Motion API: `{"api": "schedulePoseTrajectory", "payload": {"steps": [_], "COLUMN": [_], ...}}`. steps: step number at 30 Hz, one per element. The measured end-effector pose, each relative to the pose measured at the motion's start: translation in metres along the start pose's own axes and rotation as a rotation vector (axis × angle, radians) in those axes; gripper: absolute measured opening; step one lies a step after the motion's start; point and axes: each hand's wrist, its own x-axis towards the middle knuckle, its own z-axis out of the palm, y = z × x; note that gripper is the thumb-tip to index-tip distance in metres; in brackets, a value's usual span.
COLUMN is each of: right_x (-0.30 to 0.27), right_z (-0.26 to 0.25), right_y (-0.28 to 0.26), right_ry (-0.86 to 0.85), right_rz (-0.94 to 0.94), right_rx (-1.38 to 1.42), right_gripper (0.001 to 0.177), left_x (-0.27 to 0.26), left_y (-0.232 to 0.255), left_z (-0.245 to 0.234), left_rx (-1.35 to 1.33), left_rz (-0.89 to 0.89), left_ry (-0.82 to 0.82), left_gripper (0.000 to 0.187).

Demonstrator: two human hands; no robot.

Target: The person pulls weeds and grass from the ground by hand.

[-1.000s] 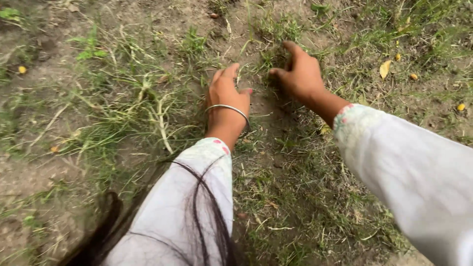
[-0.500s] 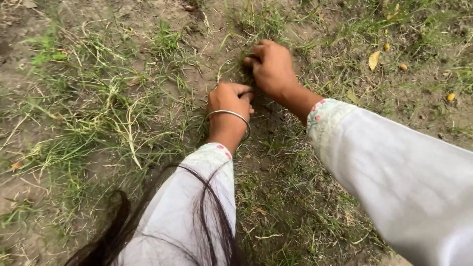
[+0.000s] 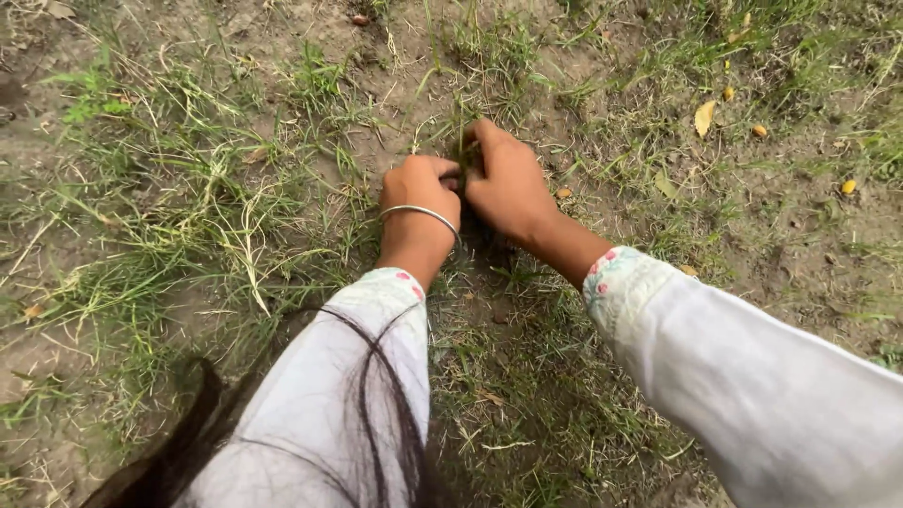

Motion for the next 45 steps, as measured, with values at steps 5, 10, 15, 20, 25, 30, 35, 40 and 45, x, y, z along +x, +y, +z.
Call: {"api": "schedulePoseTrajectory", "payload": {"steps": [5,10,15,20,25,30,35,40,45], "right_x": [-0.001,-0.004,-0.005,-0.004,-0.002,0.008,0.035,0.063,0.071], "right_z": [-0.012,-0.006,-0.004,-0.012,-0.018,-0.016,-0.025,-0.024,-0.028], "right_y": [-0.016,-0.003,0.008,-0.008,-0.012,0.009,0.021,0.062,0.064], "right_ry": [-0.086,-0.114,-0.193,-0.313,-0.259,-0.11,0.103,0.123,0.075], "right_rz": [0.039,0.104,0.136,0.078,0.133,0.037,0.296,0.326,0.382], "right_rx": [-0.059,-0.157,-0.213,-0.106,0.03,0.102,0.011,-0.063,0.024], "right_gripper": [0.031,0.023,0.011,0.012,0.01,0.026,0.06,0.058,0.027], "left_x": [-0.007,-0.021,-0.022,-0.022,0.002,0.016,0.022,0.014,-0.008], "left_y": [0.004,0.004,-0.003,0.008,-0.028,-0.043,-0.036,0.02,0.035], "left_z": [-0.017,-0.03,-0.021,-0.034,-0.025,-0.045,-0.026,0.011,-0.011], "left_rx": [-0.015,0.054,0.312,0.344,0.407,0.366,0.107,-0.251,-0.194], "left_rz": [0.036,0.179,0.188,0.106,0.141,0.176,0.326,0.359,0.189], "left_ry": [-0.017,0.074,0.071,-0.008,-0.047,-0.218,-0.174,0.014,0.028], "left_gripper": [0.03,0.032,0.013,0.015,0.02,0.017,0.015,0.013,0.022]}}
